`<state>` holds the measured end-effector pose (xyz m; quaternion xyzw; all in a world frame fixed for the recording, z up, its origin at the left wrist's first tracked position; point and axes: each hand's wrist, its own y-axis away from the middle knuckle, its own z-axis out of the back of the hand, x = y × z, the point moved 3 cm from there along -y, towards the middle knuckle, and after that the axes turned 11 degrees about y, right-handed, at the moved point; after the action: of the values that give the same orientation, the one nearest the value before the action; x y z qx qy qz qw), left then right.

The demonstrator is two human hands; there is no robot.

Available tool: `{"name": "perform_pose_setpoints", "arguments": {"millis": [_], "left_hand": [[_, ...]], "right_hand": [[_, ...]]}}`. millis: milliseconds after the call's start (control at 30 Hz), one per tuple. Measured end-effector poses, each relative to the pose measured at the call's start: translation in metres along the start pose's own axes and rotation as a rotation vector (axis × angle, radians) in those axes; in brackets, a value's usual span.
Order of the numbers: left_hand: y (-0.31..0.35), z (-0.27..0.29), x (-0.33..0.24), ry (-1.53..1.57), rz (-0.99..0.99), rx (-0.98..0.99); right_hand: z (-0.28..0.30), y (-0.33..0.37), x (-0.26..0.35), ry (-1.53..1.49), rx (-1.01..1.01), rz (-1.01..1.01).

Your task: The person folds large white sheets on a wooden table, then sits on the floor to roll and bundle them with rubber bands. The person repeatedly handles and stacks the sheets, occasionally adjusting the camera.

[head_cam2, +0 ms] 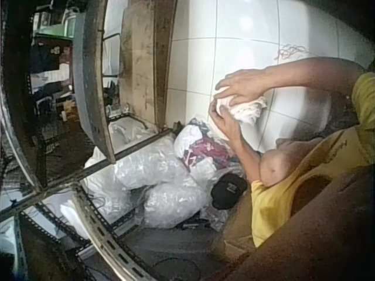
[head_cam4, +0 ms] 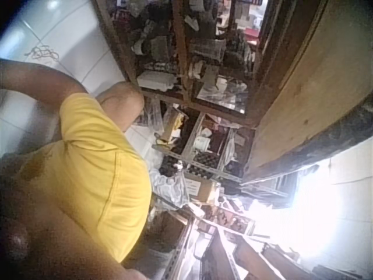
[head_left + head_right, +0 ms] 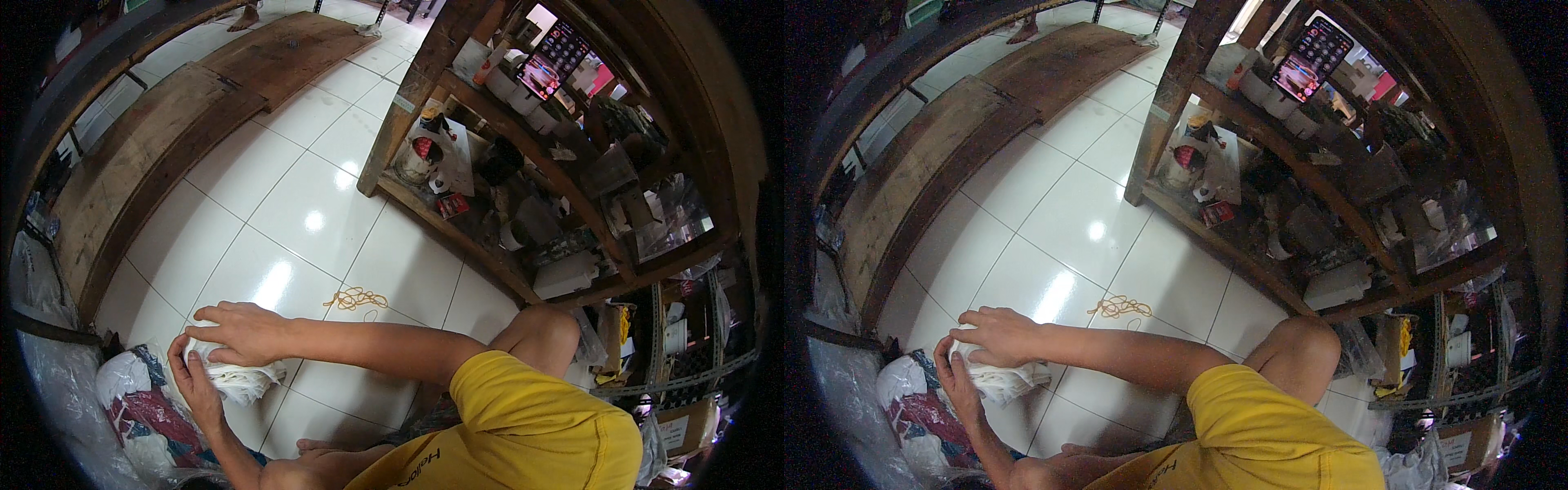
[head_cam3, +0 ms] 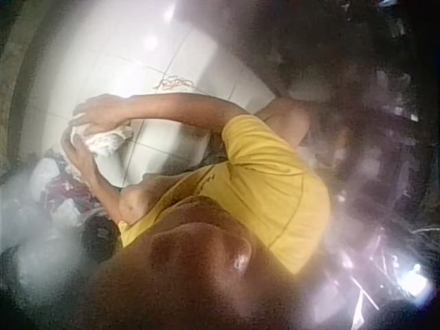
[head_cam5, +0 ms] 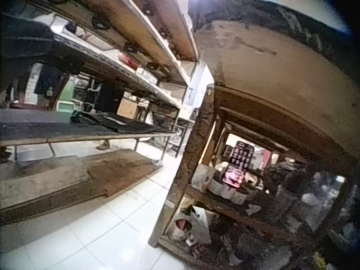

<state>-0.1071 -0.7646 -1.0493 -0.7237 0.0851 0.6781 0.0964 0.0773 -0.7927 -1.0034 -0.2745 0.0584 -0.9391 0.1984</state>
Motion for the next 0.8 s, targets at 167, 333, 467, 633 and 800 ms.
{"name": "perform_pose_setpoints", "arguments": {"millis": [167,333,467,633,800], "left_hand": [[0.002,-0.008,-0.008,-0.072,-0.015,-0.067],[-0.002,-0.007,-0.017,-0.139,0.045,0.069],[-0.011,-0.007,-0.021,-0.119,0.138,0.079],[-0.011,-0.003,-0.016,-0.080,0.192,0.062],[0.003,-0.009,-0.020,0.008,0.184,0.085]], "right_hand": [[-0.002,0.000,0.001,0.008,0.009,0.006],[0.002,0.000,0.004,0.006,0.044,-0.016],[0.004,0.001,0.004,-0.012,0.048,-0.021],[0.008,0.000,0.011,0.037,0.111,-0.020],[0.010,-0.005,0.018,0.166,0.118,-0.038]]}}
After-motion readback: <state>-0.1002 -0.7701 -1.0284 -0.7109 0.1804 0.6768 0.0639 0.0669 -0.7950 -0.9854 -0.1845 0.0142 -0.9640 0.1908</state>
